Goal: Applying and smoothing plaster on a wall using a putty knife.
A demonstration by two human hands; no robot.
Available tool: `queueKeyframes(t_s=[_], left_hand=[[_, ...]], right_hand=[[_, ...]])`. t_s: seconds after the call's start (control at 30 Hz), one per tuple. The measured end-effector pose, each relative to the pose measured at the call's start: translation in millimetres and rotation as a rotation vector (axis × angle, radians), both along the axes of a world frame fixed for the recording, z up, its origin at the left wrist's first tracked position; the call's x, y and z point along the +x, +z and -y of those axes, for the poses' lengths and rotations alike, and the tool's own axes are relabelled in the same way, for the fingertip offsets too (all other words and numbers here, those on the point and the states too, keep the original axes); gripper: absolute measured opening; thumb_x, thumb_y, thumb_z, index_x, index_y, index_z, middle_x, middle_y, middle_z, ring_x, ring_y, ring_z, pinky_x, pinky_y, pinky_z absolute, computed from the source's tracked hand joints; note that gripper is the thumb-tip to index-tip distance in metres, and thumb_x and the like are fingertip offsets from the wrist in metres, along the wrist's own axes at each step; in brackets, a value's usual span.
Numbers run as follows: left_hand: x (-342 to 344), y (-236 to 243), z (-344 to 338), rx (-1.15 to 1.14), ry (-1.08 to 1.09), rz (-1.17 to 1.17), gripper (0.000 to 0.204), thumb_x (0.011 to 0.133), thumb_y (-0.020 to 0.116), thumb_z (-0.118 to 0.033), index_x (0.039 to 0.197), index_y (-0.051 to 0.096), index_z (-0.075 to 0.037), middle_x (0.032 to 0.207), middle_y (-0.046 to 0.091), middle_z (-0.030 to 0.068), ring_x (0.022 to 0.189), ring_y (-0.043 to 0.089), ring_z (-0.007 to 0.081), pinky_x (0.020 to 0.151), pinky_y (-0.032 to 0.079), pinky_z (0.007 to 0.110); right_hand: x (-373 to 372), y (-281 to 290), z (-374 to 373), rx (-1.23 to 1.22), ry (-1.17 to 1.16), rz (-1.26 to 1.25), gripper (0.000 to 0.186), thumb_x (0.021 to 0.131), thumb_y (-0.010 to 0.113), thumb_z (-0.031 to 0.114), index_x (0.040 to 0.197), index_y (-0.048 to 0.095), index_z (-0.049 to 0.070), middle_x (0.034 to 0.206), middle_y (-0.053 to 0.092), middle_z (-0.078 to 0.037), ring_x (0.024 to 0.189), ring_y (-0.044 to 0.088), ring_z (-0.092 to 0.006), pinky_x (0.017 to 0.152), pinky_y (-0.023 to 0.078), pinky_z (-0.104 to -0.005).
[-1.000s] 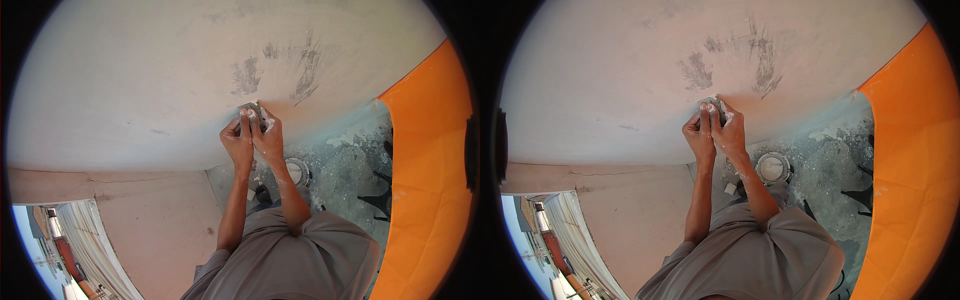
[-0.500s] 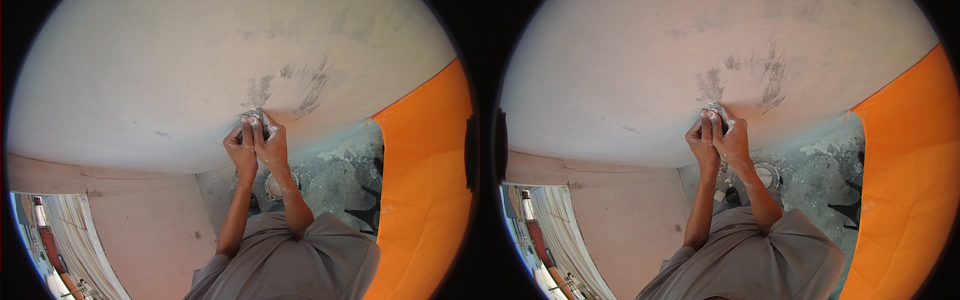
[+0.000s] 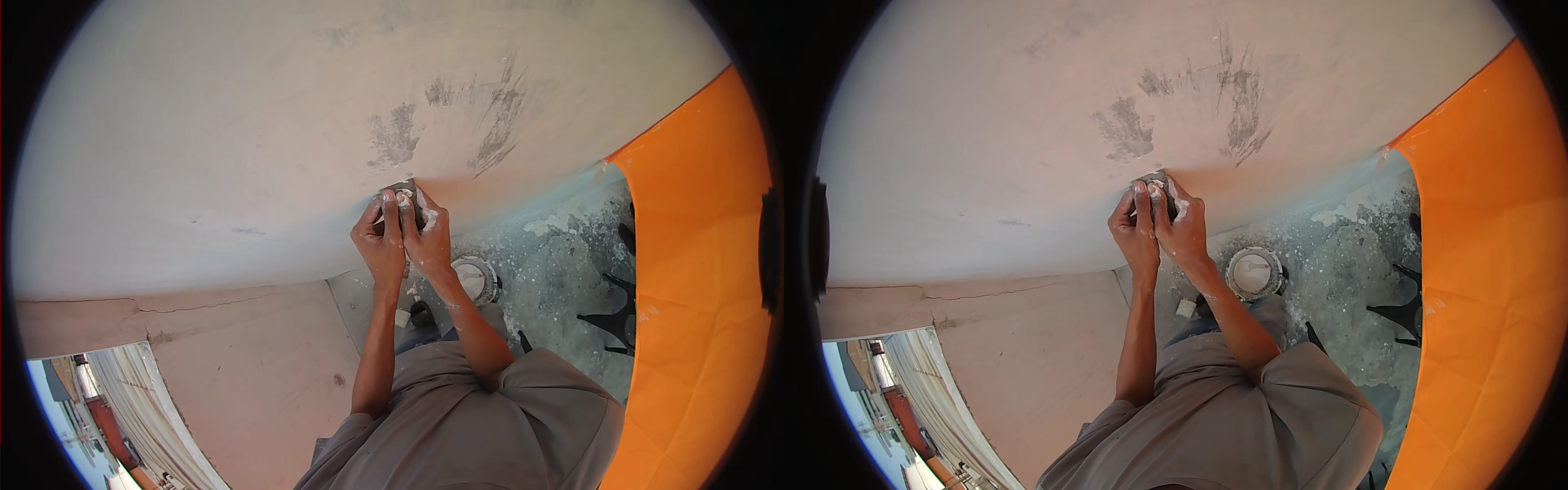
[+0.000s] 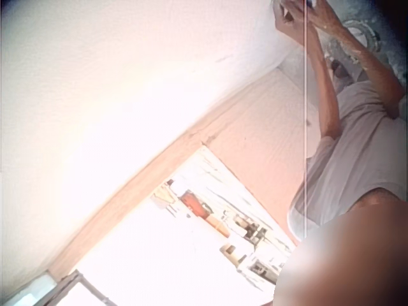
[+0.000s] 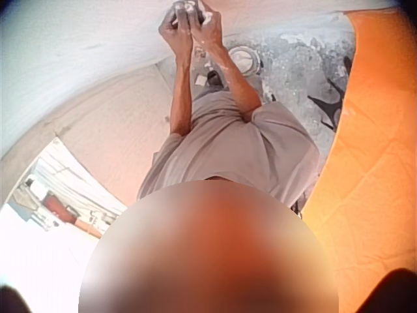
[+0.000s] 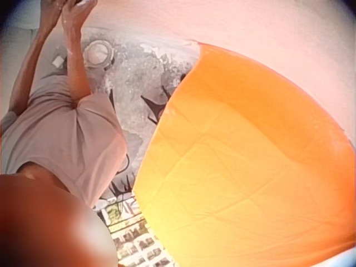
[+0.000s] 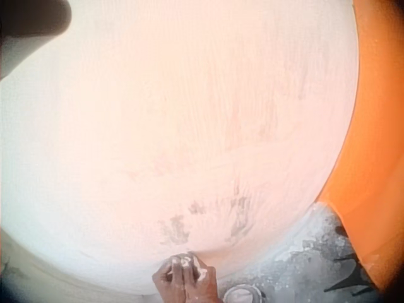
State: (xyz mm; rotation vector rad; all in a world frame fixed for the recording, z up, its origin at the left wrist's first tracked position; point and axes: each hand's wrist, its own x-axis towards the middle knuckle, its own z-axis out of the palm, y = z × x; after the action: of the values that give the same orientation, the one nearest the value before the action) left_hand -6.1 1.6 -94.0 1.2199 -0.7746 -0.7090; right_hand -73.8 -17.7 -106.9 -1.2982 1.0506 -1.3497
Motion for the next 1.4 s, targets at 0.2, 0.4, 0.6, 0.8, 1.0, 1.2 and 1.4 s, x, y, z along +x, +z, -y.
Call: queueKeyframes(t_s=[0.2, 0.4, 0.6, 0.8, 1.0, 1.2, 1.4], left_hand=[[11, 19, 2, 0.042, -0.015, 0.165, 0.022, 0.101, 0.067, -0.014, 0.093, 0.073, 0.006, 0.073, 0.067, -0.0022, 0.068, 0.052, 0.0016, 0.056, 0.044, 0.02], [18, 37, -1, 0.113, 0.011, 0.354, 0.021, 0.098, 0.07, -0.013, 0.092, 0.074, 0.007, 0.067, 0.07, 0.0047, 0.065, 0.055, 0.0011, 0.054, 0.046, 0.022], [13, 57, -3, 0.176, 0.009, 0.533, 0.021, 0.098, 0.069, -0.013, 0.092, 0.073, 0.007, 0.065, 0.069, 0.007, 0.062, 0.055, 0.002, 0.051, 0.047, 0.025], [9, 47, -5, 0.167, 0.002, 0.37, 0.025, 0.102, 0.066, -0.016, 0.094, 0.072, 0.007, 0.07, 0.07, 0.0057, 0.067, 0.055, 0.002, 0.053, 0.046, 0.024], [7, 24, -4, 0.092, -0.028, 0.111, 0.022, 0.102, 0.064, -0.015, 0.094, 0.071, 0.005, 0.076, 0.066, -0.0017, 0.074, 0.05, 0.0018, 0.065, 0.042, 0.021], [8, 47, -4, 0.162, 0.007, 0.307, 0.025, 0.101, 0.068, -0.017, 0.097, 0.074, 0.007, 0.071, 0.07, 0.0043, 0.065, 0.056, 0.0029, 0.051, 0.045, 0.023], [8, 69, -6, 0.235, 0.02, 0.462, 0.025, 0.1, 0.068, -0.016, 0.095, 0.073, 0.009, 0.07, 0.068, 0.0034, 0.066, 0.055, 0.0028, 0.054, 0.045, 0.023]], right_hand=[[9, 7, 1, 0.07, 0.006, 0.16, 0.022, 0.104, 0.058, 0.018, 0.105, 0.066, -0.002, 0.073, 0.063, -0.005, 0.066, 0.053, -0.0078, 0.058, 0.046, -0.0292], [19, 9, -7, 0.167, 0.057, 0.37, 0.022, 0.107, 0.055, 0.021, 0.101, 0.064, 0.001, 0.071, 0.055, 0.004, 0.062, 0.046, -0.0025, 0.051, 0.037, -0.0249], [26, 5, -10, 0.237, 0.049, 0.491, 0.025, 0.108, 0.056, 0.024, 0.103, 0.064, 0.001, 0.07, 0.054, 0.006, 0.061, 0.044, -0.0005, 0.05, 0.034, -0.0226], [11, 16, -5, 0.169, 0.038, 0.317, 0.025, 0.106, 0.057, 0.023, 0.102, 0.065, 0.0, 0.064, 0.054, 0.002, 0.059, 0.045, -0.0047, 0.051, 0.038, -0.027], [-1, 25, -3, 0.08, 0.04, 0.035, 0.025, 0.107, 0.057, 0.022, 0.104, 0.066, -0.001, 0.08, 0.061, 0.003, 0.071, 0.051, -0.0038, 0.06, 0.044, -0.025], [14, 2, -2, 0.085, 0.037, 0.296, 0.023, 0.106, 0.056, 0.021, 0.104, 0.066, 0.0, 0.07, 0.059, 0.002, 0.062, 0.047, -0.0052, 0.053, 0.04, -0.0271], [30, 16, -7, 0.234, 0.03, 0.532, 0.024, 0.108, 0.057, 0.024, 0.104, 0.065, 0.002, 0.069, 0.055, 0.005, 0.059, 0.043, -0.0002, 0.048, 0.033, -0.0228]])
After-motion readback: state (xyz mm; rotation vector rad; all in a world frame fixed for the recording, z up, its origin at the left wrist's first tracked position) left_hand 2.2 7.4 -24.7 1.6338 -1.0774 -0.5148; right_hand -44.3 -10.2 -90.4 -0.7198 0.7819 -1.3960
